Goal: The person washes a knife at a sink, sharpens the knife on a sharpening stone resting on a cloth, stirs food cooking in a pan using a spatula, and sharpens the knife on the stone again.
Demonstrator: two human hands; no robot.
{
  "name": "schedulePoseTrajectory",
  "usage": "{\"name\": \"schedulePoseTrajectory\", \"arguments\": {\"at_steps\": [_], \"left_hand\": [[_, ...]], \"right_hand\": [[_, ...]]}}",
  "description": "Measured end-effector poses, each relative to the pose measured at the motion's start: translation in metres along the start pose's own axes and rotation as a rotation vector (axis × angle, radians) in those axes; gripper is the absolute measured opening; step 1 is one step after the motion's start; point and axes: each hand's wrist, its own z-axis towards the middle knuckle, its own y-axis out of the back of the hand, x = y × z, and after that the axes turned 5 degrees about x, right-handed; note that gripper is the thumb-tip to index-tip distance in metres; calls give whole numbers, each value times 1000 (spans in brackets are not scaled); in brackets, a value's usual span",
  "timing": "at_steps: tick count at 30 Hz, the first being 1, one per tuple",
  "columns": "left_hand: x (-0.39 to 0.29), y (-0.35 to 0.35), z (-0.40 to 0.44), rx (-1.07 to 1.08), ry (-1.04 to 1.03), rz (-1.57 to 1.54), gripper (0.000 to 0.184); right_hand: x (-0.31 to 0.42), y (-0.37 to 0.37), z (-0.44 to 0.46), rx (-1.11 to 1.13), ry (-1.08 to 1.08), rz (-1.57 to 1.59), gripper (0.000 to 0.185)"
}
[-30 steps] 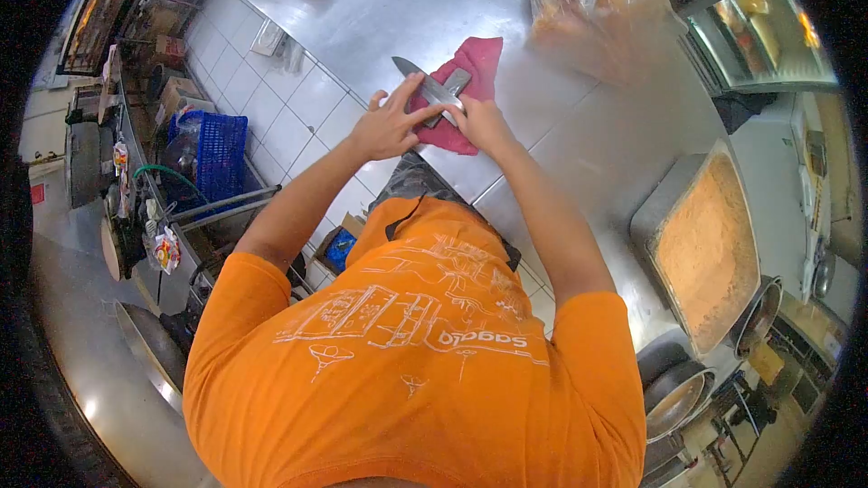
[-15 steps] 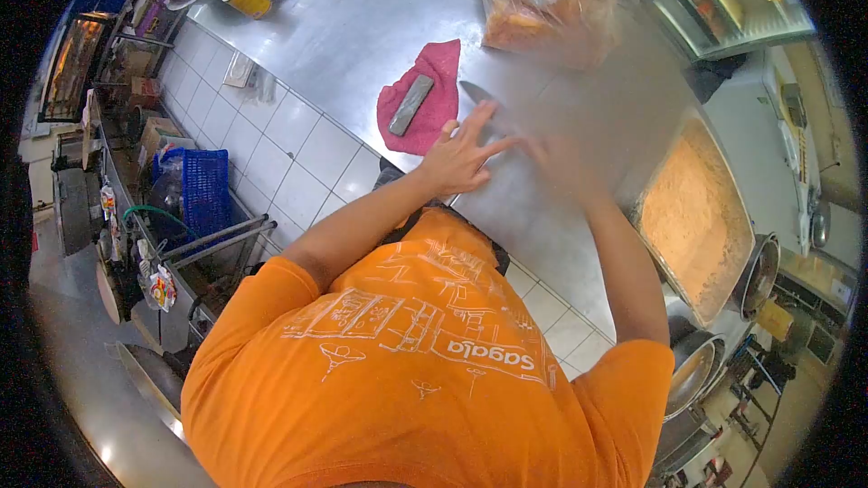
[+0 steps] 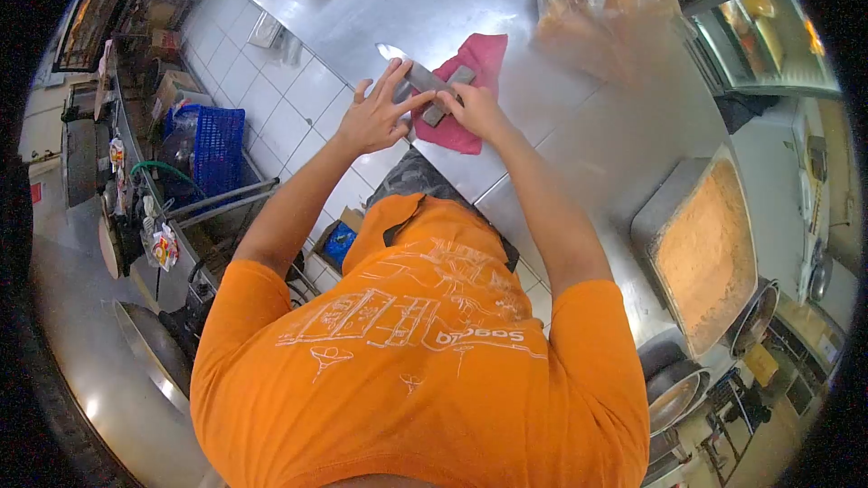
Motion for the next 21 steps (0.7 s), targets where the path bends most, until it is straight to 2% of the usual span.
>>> {"name": "schedulePoseTrajectory", "arguments": {"at_steps": [5,11,17,21], "left_hand": [[-1,-11,2,7,17,-49,78],[-14,-16,2,17,-28,-129,78],[-60,-25,24,-26,-84,-173,76],[-96,-28,59,-57,-95,-192,75]], "right_hand": [[2,-6,0,-71,-27,-66,38],[-2,4,-19,-97,4,-98,36],[-35,46,-51,21,-16,-65,36],[-69,87,-76,-25,16,-293,36]]}}
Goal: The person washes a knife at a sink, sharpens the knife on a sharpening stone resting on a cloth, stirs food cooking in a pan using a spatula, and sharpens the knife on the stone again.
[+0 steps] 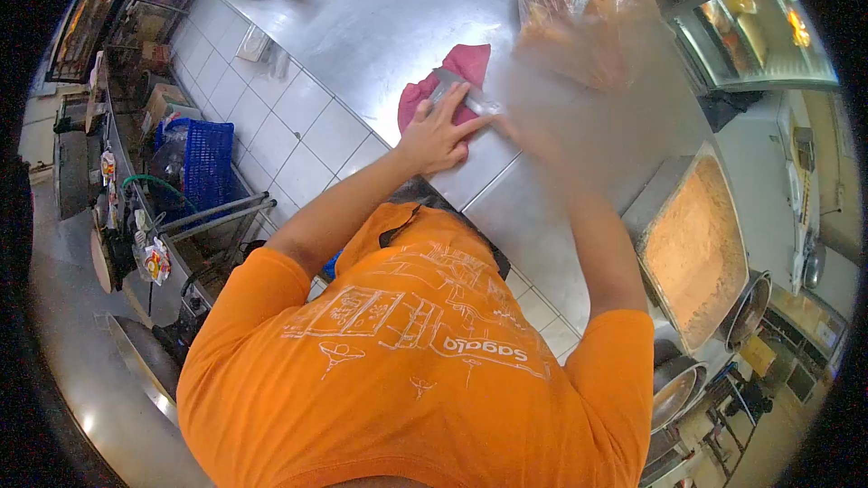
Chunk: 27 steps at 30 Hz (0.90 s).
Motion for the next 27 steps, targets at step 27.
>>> {"name": "schedulePoseTrajectory", "arguments": {"at_steps": [27], "left_hand": [[55,15,-89,-82,297,-70,78]], "right_hand": [[98,-50,79,148,82,94,35]]}}
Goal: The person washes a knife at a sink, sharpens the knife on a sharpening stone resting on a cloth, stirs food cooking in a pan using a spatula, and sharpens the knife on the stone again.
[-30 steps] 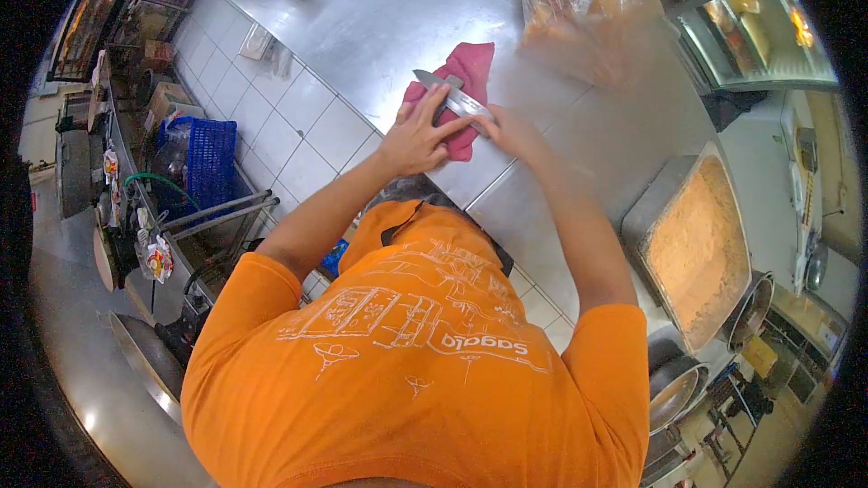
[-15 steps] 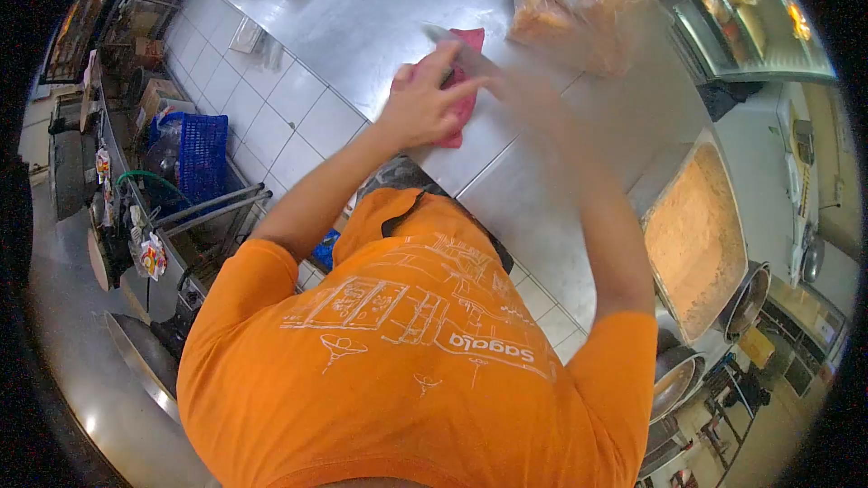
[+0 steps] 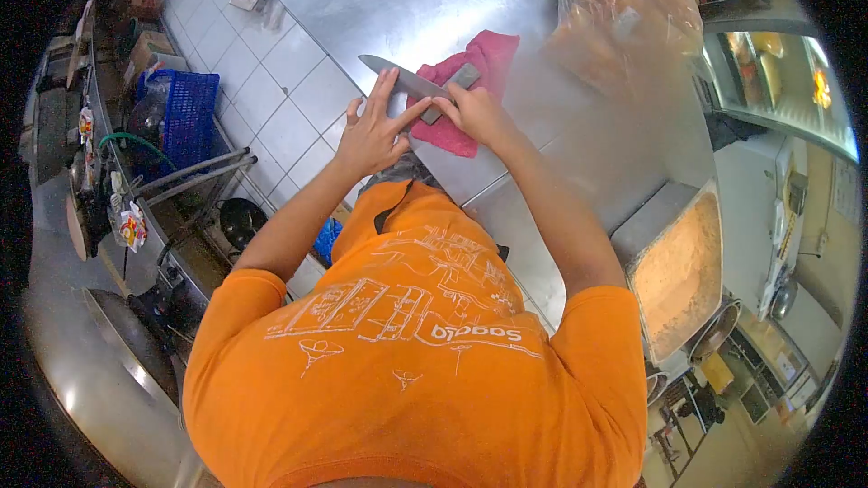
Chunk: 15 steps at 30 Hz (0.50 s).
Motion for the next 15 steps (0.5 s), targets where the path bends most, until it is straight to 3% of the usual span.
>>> {"name": "schedulePoseTrajectory", "arguments": {"at_steps": [7,10,13,15], "left_hand": [[-4,-2,29,50,-66,73,77],[-11,-4,49,24,-110,61,75],[-15,-7,75,-11,-135,38,72],[-22,-9,94,-17,-135,-9,69]], "right_hand": [[-25,16,-6,-16,-19,7,37],[-40,30,-8,-16,-66,-42,29],[-60,44,-2,-55,-30,-129,28],[-68,63,1,-116,117,-165,27]]}}
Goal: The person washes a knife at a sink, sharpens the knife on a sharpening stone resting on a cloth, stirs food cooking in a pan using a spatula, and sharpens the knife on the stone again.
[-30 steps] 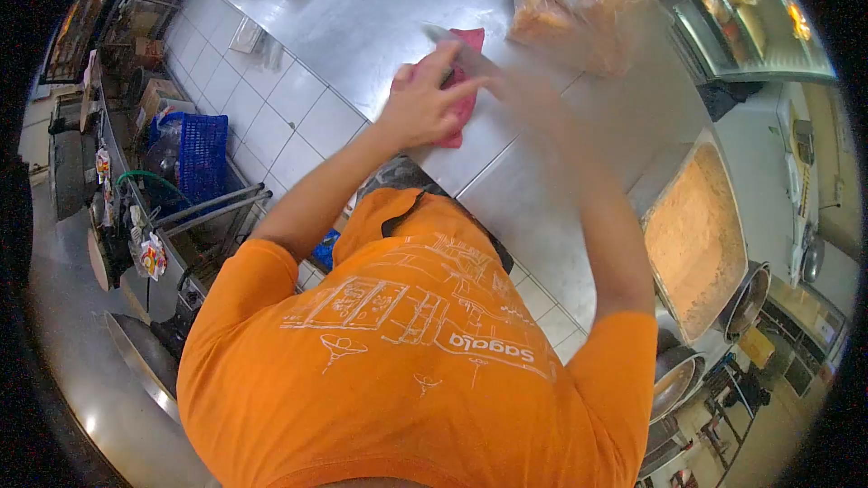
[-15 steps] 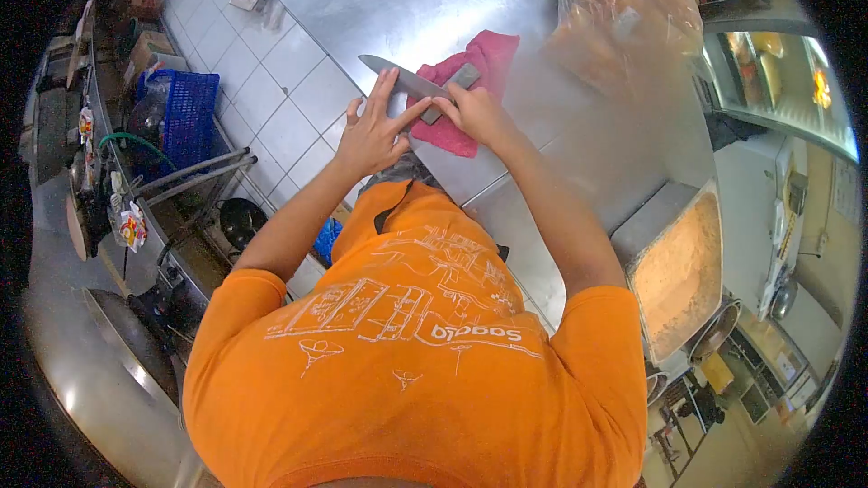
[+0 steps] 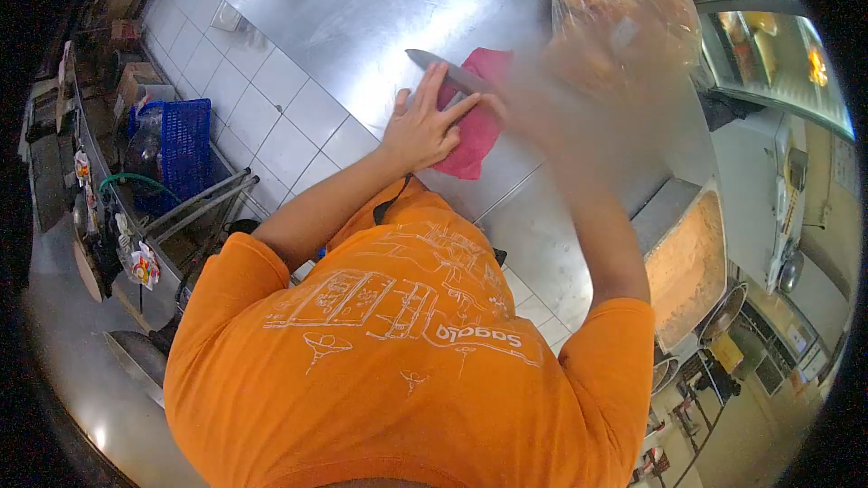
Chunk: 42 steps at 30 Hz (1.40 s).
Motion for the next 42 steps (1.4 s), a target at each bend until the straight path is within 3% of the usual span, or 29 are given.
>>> {"name": "schedulePoseTrajectory", "arguments": {"at_steps": [2,5,10,13,17,22,27,32,39,42], "left_hand": [[-9,-4,20,-35,-5,-29,67],[-19,1,55,-126,-39,-26,66],[-26,32,38,-146,-120,-4,65],[-24,47,-22,-12,-66,-106,62],[-32,34,-86,188,74,-76,67],[-40,19,-84,148,226,-81,67],[-10,16,-76,70,184,42,68],[-16,2,-82,56,185,63,67],[-77,-16,-63,23,185,-70,66],[-93,-30,-43,-49,122,-62,66]], "right_hand": [[-8,25,3,120,-158,49,26],[-27,52,-3,-18,-211,-19,26],[-1,56,-26,19,-154,119,25],[23,28,-36,95,-131,202,25],[64,-5,-36,395,-213,383,32],[58,-26,-28,250,-138,405,34],[56,-44,4,113,-107,333,34],[55,-38,-3,193,-123,257,37],[16,1,-45,398,-156,244,37],[-20,8,-61,287,-74,101,33]]}}
